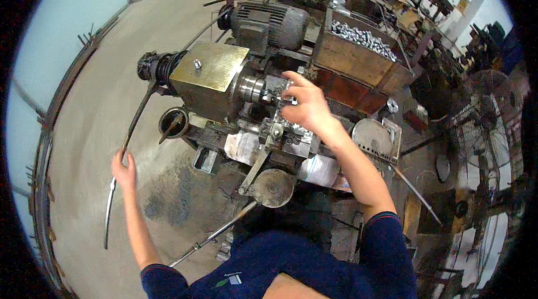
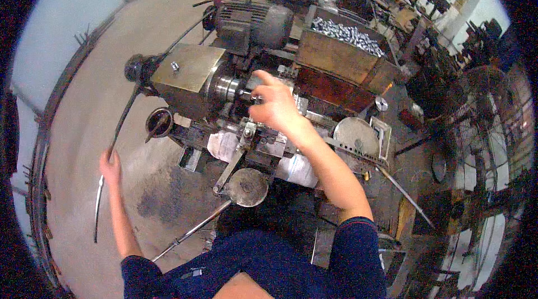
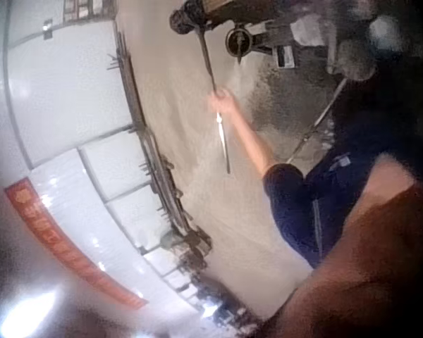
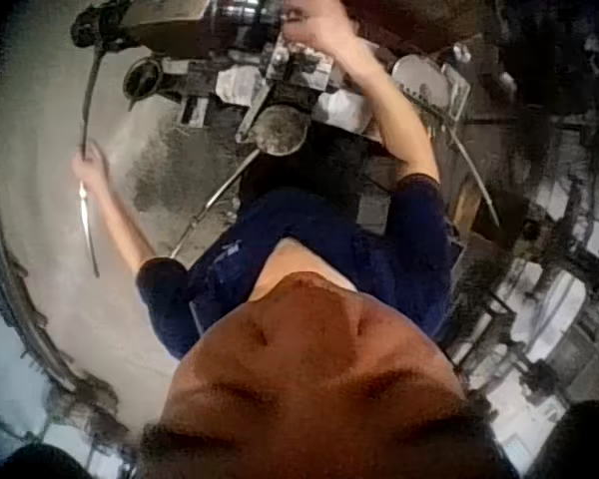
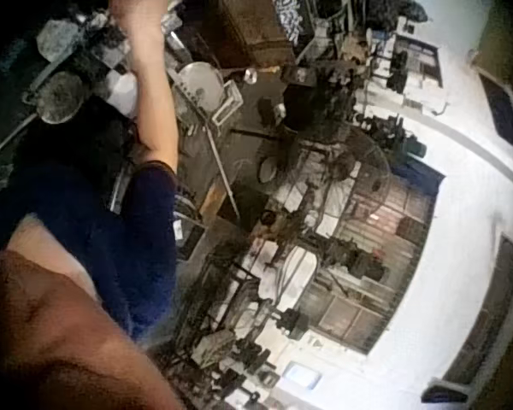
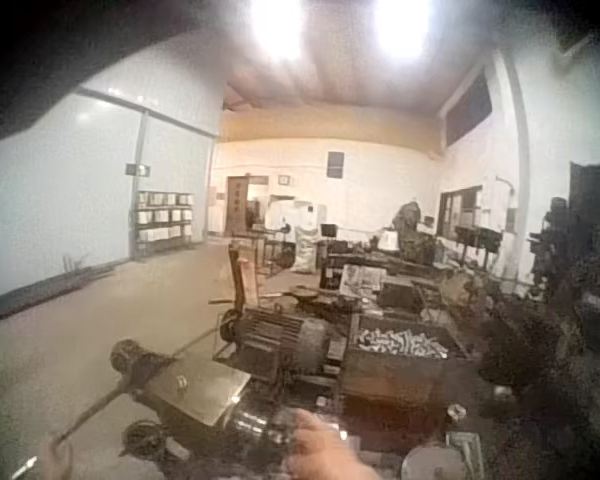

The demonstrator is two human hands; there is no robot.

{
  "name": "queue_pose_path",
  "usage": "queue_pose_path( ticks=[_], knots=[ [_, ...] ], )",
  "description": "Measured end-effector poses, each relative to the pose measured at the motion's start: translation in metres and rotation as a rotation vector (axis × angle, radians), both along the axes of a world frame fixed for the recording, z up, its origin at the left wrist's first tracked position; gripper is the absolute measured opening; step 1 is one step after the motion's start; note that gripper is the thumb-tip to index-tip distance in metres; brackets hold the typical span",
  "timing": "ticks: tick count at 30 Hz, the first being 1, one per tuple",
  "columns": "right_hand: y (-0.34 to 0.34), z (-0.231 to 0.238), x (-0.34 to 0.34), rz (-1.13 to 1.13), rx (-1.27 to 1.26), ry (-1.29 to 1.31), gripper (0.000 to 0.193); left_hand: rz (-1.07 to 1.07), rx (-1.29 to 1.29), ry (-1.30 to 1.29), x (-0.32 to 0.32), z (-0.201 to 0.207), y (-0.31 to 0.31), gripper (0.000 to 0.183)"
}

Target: The person operates a manual lathe by loading metal components into the machine, using a lever to perform the machining operation, and placing the finished parts into a metal basket.

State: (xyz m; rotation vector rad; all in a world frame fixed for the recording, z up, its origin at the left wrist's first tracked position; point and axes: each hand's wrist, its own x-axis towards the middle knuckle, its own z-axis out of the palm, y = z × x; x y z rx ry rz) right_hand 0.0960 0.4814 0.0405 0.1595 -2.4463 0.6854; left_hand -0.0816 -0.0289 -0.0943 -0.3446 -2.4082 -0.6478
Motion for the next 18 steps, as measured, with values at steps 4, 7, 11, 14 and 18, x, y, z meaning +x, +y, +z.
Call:
queue_pose_path(
  ticks=[4,7,11,14,18],
  knots=[
    [0.049,-0.001,0.080,-0.158,0.003,0.047,0.028,-0.209,0.049,-0.686,0.004,-0.118,0.076,0.040],
    [0.080,-0.009,0.152,-0.414,-0.083,-0.170,0.029,-0.315,-0.120,-0.749,0.023,-0.189,0.131,0.051],
    [0.127,-0.049,0.255,-0.752,-0.135,-0.267,0.034,-0.372,-0.813,-0.572,-0.001,-0.163,0.139,0.032],
    [0.152,-0.064,0.320,-0.966,-0.050,-0.379,0.035,-0.377,-1.081,-0.537,-0.012,-0.119,0.154,0.023],
    [0.216,-0.132,0.445,-1.457,0.132,-0.830,0.058,-0.366,-0.782,-0.570,-0.009,-0.131,0.149,0.033]
  ],
)
